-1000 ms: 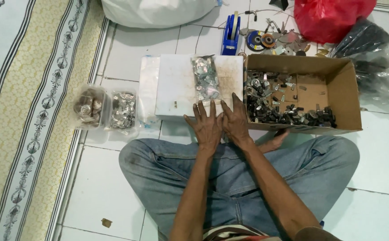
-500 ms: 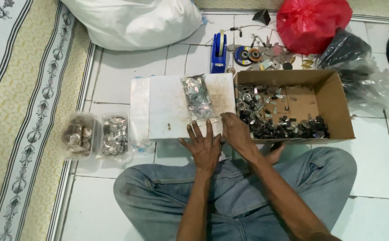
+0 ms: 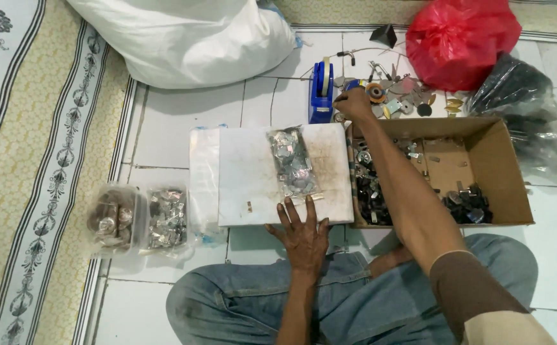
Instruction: The person sorts through piles of small metal hinge-like components on a white board on the floor, picking them up individually and placing them into a small plastic bag.
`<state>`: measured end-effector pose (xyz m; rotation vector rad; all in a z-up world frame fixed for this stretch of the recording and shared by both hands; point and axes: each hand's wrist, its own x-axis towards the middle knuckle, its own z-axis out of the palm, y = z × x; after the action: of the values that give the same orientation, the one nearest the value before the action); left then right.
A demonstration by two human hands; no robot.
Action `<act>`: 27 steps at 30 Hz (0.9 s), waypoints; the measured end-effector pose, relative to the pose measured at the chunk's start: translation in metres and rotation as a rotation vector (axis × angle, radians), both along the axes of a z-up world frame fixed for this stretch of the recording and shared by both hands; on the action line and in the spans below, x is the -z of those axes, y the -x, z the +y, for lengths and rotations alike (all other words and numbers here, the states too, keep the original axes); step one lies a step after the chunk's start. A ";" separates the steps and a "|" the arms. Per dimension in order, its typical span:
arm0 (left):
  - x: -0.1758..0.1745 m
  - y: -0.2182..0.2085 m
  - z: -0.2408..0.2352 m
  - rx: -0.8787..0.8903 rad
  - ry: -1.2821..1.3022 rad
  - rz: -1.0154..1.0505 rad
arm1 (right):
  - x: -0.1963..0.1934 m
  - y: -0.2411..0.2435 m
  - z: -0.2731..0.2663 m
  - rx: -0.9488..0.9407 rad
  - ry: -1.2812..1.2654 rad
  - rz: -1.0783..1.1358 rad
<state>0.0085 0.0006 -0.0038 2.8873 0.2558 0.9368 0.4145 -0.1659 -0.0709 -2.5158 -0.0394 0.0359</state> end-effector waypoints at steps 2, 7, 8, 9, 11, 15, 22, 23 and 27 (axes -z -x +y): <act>0.006 0.000 0.001 -0.003 -0.001 0.005 | 0.011 -0.003 0.004 0.001 -0.013 0.068; 0.008 0.000 -0.001 0.011 0.023 0.044 | -0.027 0.020 0.029 0.002 -0.100 0.228; 0.007 0.001 0.000 0.013 0.032 0.050 | -0.016 0.013 0.026 0.003 -0.084 0.244; 0.007 -0.002 -0.001 0.014 0.041 0.047 | -0.009 0.003 0.023 0.003 -0.067 0.252; 0.005 -0.003 0.000 0.007 0.017 0.053 | -0.020 0.000 0.021 -0.037 0.007 0.285; 0.008 -0.002 -0.001 -0.006 0.017 0.065 | -0.010 -0.017 0.013 -0.198 0.240 0.366; 0.005 -0.001 0.000 0.019 0.038 0.061 | -0.069 -0.006 0.019 -0.509 0.440 0.431; 0.007 0.000 -0.001 0.017 0.055 0.060 | -0.067 -0.004 0.018 -0.496 0.363 0.440; 0.010 -0.002 -0.002 -0.001 0.053 0.030 | -0.109 0.029 0.030 -0.545 0.540 0.390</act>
<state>0.0100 -0.0015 -0.0143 2.8549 0.2808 0.8735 0.3850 -0.1357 0.0385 -2.8940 -0.6260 0.8556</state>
